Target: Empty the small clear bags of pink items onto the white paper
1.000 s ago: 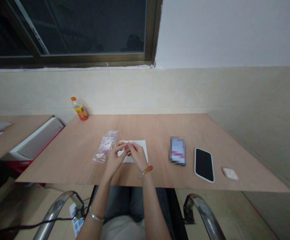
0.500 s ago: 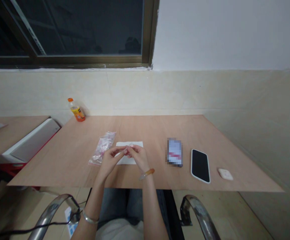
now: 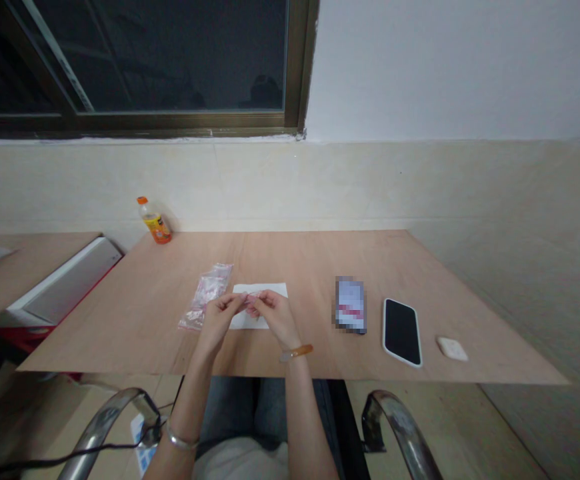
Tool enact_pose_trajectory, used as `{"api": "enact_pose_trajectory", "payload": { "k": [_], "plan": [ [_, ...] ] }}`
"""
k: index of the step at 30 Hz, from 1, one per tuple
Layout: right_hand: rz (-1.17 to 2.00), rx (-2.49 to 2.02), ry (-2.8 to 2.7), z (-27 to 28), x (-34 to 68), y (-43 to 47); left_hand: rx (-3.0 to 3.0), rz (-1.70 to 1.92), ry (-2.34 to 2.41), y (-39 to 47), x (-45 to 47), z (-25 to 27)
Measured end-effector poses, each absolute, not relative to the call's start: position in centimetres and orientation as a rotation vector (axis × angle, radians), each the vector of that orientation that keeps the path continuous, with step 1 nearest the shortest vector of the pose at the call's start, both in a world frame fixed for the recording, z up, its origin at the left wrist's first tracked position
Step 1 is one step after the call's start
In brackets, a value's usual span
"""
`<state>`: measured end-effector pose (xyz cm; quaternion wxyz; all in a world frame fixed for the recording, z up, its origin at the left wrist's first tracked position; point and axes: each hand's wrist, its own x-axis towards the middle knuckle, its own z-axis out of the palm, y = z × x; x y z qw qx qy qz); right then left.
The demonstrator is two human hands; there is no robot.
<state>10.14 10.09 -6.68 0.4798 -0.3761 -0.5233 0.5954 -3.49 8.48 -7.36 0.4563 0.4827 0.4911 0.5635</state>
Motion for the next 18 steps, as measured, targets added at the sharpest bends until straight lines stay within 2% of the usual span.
{"api": "enact_pose_trajectory", "payload": {
  "k": [5,18],
  "plan": [
    [1.447,-0.934,-1.253,-7.1,9.9,10.2,1.324,1.324,1.212,8.4,-3.4,-7.2],
    [1.276,-1.038,-1.278,-8.2,8.2,10.2,1.159,1.537,1.535,8.1,-1.5,-7.7]
  ]
}}
